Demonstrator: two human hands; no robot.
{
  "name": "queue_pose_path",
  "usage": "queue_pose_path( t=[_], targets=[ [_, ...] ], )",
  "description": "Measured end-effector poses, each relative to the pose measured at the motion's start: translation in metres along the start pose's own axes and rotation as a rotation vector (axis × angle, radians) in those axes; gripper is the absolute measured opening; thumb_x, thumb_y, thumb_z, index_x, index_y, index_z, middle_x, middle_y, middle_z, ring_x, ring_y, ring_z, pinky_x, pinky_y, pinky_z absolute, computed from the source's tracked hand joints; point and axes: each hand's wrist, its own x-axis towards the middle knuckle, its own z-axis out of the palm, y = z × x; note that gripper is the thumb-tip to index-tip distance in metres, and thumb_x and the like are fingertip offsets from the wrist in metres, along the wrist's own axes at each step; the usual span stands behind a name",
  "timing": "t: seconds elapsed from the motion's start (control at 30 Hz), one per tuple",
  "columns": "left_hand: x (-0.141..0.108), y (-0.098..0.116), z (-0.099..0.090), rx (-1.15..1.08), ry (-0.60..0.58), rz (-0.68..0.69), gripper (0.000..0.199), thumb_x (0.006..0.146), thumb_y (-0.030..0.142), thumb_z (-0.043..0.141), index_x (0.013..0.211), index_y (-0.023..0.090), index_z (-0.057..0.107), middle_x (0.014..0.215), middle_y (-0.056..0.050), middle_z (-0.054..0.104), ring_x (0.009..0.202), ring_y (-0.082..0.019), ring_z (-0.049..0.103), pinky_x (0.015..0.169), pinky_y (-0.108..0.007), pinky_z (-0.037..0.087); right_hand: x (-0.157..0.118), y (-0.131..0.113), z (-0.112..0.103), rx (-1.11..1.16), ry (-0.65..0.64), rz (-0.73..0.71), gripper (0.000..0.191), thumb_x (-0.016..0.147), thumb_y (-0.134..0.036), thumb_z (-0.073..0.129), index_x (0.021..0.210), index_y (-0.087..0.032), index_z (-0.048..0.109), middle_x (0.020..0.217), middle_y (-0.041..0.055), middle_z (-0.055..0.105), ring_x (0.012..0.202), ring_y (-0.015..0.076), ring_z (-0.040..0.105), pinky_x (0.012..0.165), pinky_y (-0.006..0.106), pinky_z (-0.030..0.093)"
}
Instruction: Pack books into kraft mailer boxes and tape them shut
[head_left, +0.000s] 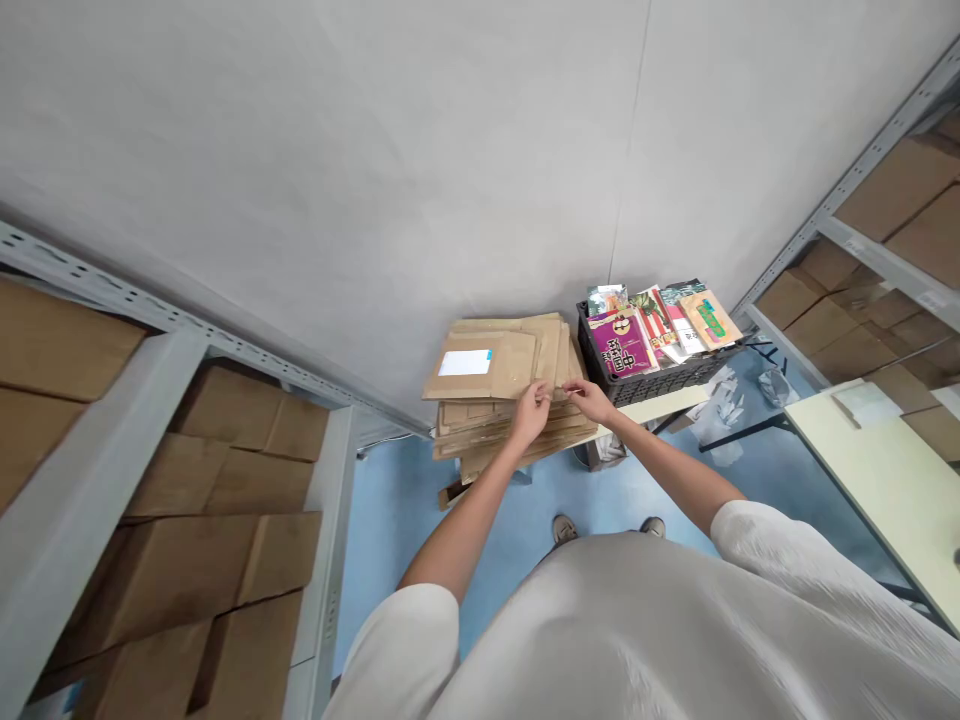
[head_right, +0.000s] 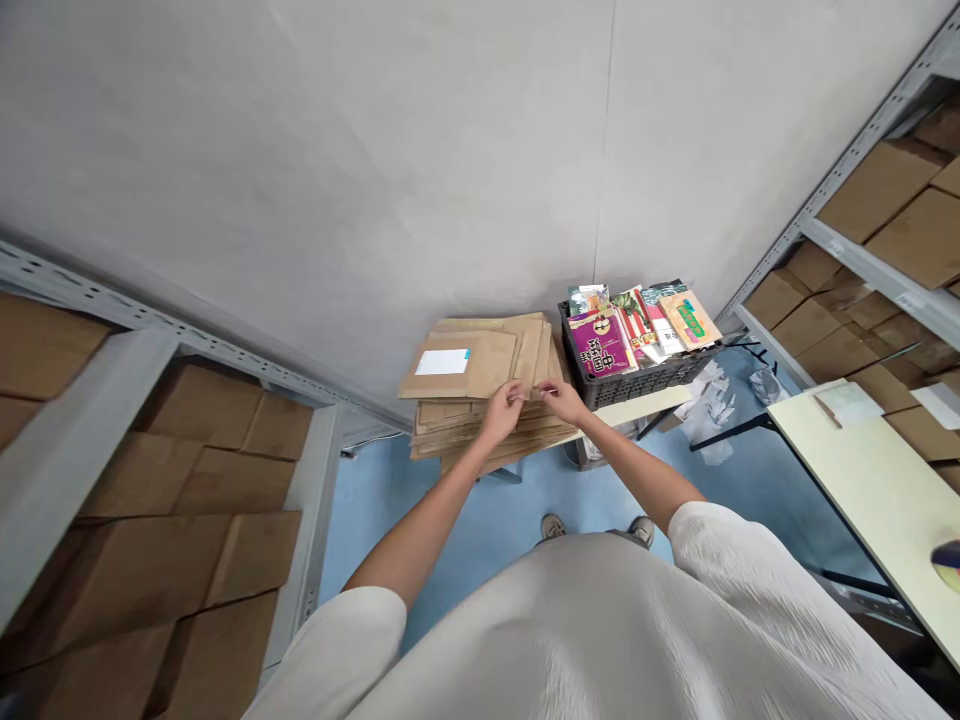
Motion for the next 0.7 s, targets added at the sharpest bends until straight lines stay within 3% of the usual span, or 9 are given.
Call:
queue_pose_path(
  t=[0.23, 0.37, 0.47, 0.57, 0.7],
  targets=[
    [0.031, -0.023, -0.071, 0.090, 0.090, -0.022, 0.043, 0.094, 0.013, 0.056, 0.135, 0.020, 0.068, 0.140, -0.014, 0.074, 0.131, -0.028, 0.070, 0.116, -0.047, 0.055, 0.035, -0.017, 0.038, -0.038, -0.006, 0.054, 0.022, 0.088, -0.024, 0.067, 0.106, -0.019, 0.079, 0.113, 0.0085, 0.081, 0.104, 0.0213, 0.074, 0.102, 0.038, 0.057],
    [0.042, -0.029, -0.095, 0.206, 0.084, -0.003, 0.044, 0.095, 0.015, 0.053, 0.136, 0.018, 0.067, 0.138, -0.015, 0.073, 0.130, -0.029, 0.068, 0.117, -0.048, 0.053, 0.049, -0.020, 0.053, -0.070, -0.034, 0.070, 0.023, 0.088, -0.024, 0.067, 0.107, -0.018, 0.079, 0.110, 0.0081, 0.081, 0.102, 0.0217, 0.074, 0.103, 0.039, 0.057],
    [0.042, -0.026, -0.096, 0.350, 0.030, 0.106, 0.044, 0.094, 0.016, 0.054, 0.136, 0.020, 0.068, 0.141, -0.014, 0.071, 0.137, -0.030, 0.063, 0.122, -0.048, 0.048, 0.055, -0.016, 0.055, -0.138, -0.013, 0.079, 0.027, 0.088, -0.026, 0.068, 0.111, -0.019, 0.079, 0.106, 0.0069, 0.081, 0.102, 0.0229, 0.074, 0.101, 0.039, 0.058],
    [0.040, -0.017, -0.084, 0.488, -0.076, 0.184, 0.042, 0.096, 0.020, 0.056, 0.136, 0.021, 0.069, 0.149, -0.015, 0.066, 0.144, -0.033, 0.056, 0.125, -0.050, 0.043, 0.058, -0.009, 0.049, -0.254, 0.059, 0.100, 0.029, 0.085, -0.022, 0.070, 0.113, -0.019, 0.079, 0.109, 0.0085, 0.080, 0.107, 0.0251, 0.073, 0.104, 0.039, 0.057],
    [0.042, -0.003, -0.061, 0.627, -0.156, 0.121, 0.040, 0.099, 0.030, 0.061, 0.138, 0.022, 0.068, 0.154, -0.018, 0.061, 0.147, -0.039, 0.051, 0.123, -0.056, 0.041, 0.067, -0.002, 0.045, -0.314, 0.113, 0.188, 0.032, 0.084, -0.019, 0.068, 0.115, -0.018, 0.077, 0.109, 0.0101, 0.080, 0.108, 0.0260, 0.074, 0.104, 0.040, 0.057]
  ],
)
